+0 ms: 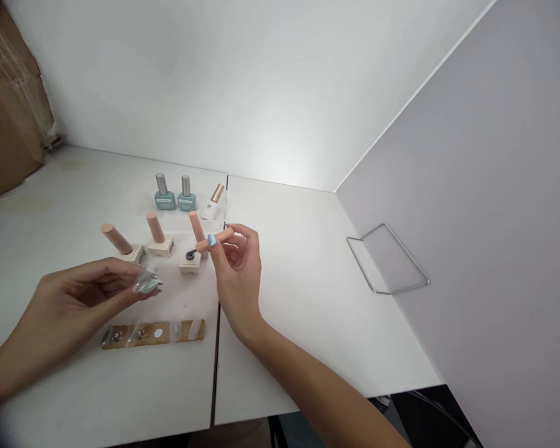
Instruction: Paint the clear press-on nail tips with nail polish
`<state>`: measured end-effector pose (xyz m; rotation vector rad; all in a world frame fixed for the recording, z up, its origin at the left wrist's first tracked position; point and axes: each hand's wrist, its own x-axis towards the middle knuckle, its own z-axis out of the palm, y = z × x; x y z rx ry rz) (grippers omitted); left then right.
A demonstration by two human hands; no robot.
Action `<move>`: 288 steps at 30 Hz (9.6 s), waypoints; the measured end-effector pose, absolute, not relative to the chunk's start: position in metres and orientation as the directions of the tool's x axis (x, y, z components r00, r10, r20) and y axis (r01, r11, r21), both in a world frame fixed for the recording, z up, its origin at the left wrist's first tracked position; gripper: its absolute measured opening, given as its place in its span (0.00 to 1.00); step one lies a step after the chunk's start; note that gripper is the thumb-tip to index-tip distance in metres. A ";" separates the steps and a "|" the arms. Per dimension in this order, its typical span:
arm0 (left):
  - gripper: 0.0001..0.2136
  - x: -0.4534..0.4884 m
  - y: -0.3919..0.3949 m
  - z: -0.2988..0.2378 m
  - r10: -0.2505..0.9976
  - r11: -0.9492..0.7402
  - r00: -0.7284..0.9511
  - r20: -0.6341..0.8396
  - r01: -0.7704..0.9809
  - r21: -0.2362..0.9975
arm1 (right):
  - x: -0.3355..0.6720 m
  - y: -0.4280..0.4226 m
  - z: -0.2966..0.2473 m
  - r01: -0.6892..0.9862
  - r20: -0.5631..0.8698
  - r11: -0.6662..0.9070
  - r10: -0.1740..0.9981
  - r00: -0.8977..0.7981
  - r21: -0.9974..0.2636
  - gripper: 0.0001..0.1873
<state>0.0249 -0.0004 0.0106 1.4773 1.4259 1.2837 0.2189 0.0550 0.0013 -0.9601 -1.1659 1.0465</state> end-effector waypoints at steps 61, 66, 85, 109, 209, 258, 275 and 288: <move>0.02 0.025 0.003 0.013 0.989 -0.139 -0.005 0.147 0.293 0.946 | 0.231 0.046 0.013 -0.424 0.305 0.196 0.929 -0.207 -0.884 0.24; 0.02 0.025 0.004 0.013 0.996 -0.088 0.028 0.084 0.175 0.981 | 0.232 0.047 0.013 -0.426 0.280 0.182 0.943 -0.181 -0.886 0.25; 0.03 0.026 0.004 0.011 0.994 -0.107 0.029 0.104 0.143 0.984 | 0.228 0.046 0.020 -0.408 0.249 0.167 0.956 -0.158 -0.898 0.18; 0.01 0.022 -0.002 0.003 0.994 -0.102 0.058 0.091 0.214 0.972 | 0.220 0.040 0.020 -0.364 0.258 0.211 0.962 -0.085 -0.907 0.16; 0.08 0.023 -0.004 0.002 0.893 -0.437 0.117 0.434 0.449 0.779 | 0.217 0.042 0.015 -0.182 0.349 0.349 0.937 0.032 -0.920 0.15; 0.06 0.026 0.006 0.015 0.992 0.007 0.126 -0.013 0.053 0.999 | 0.215 0.034 0.016 -0.309 0.421 0.385 0.906 -0.056 -0.870 0.14; 0.07 0.022 0.006 0.010 0.994 -0.062 0.094 0.051 0.112 0.992 | 0.218 0.040 0.017 -0.221 0.280 0.292 0.956 0.085 -0.931 0.13; 0.02 0.021 0.001 0.008 0.983 -0.171 -0.014 0.186 0.319 0.932 | 0.219 0.039 0.018 -0.187 0.270 0.283 0.958 0.093 -0.941 0.13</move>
